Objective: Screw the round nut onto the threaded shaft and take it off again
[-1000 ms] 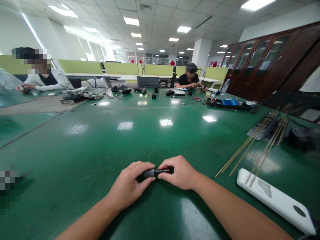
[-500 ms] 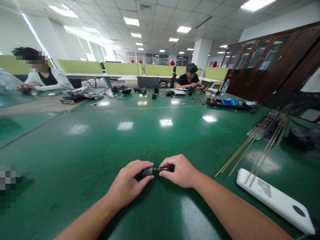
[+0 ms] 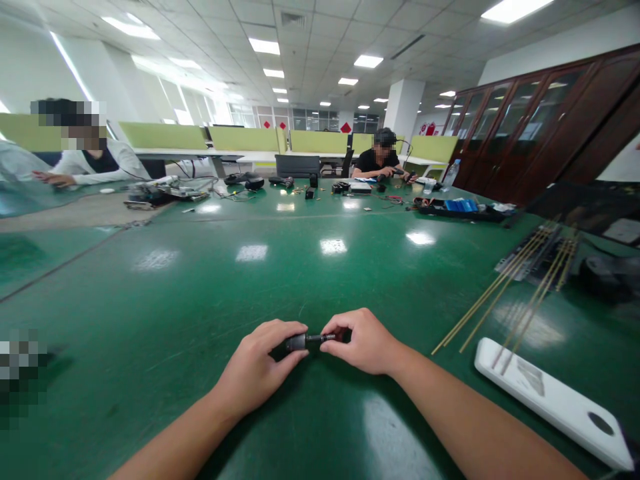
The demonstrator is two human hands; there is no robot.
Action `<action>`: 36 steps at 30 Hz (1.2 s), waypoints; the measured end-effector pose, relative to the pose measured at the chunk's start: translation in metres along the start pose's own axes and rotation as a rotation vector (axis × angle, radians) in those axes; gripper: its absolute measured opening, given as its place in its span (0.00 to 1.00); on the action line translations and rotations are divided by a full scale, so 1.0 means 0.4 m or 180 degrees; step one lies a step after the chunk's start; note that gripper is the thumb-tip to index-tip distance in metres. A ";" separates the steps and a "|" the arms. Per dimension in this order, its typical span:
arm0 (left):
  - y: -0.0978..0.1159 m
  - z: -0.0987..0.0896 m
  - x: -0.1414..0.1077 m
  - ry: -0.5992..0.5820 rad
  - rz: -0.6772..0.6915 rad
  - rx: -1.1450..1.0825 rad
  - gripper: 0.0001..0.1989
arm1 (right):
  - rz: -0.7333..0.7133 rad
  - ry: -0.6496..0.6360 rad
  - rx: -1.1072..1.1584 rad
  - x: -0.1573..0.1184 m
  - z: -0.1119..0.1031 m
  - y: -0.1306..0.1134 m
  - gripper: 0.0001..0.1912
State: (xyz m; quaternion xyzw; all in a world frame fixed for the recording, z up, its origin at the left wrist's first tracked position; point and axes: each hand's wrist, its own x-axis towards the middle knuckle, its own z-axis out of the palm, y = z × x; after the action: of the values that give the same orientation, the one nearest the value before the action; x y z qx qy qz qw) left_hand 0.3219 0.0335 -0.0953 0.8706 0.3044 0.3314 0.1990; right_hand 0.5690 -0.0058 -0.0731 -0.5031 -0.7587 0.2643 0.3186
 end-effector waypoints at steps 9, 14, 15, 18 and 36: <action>0.003 -0.001 0.003 -0.0020 -0.0058 0.0017 0.16 | 0.0065 0.0032 0.0072 0.001 0.001 0.001 0.07; 0.002 -0.005 0.002 0.0029 -0.0070 0.0016 0.17 | 0.0157 0.0075 0.0123 0.001 0.004 0.004 0.07; 0.002 -0.006 0.002 0.0039 -0.0075 0.0017 0.17 | 0.0171 0.0078 0.0139 0.001 0.004 0.005 0.07; 0.002 -0.009 0.002 0.0046 -0.0073 0.0014 0.17 | 0.0180 0.0059 0.0168 0.001 0.004 0.007 0.07; -0.005 -0.010 0.006 0.0006 -0.0149 0.0046 0.17 | 0.0214 0.0088 0.0137 0.005 -0.005 0.013 0.08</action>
State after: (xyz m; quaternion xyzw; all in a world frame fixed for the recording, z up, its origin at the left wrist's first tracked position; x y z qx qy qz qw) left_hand 0.3198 0.0371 -0.0925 0.8643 0.3273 0.3253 0.2001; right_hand 0.5731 -0.0020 -0.0749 -0.5249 -0.7310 0.2842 0.3308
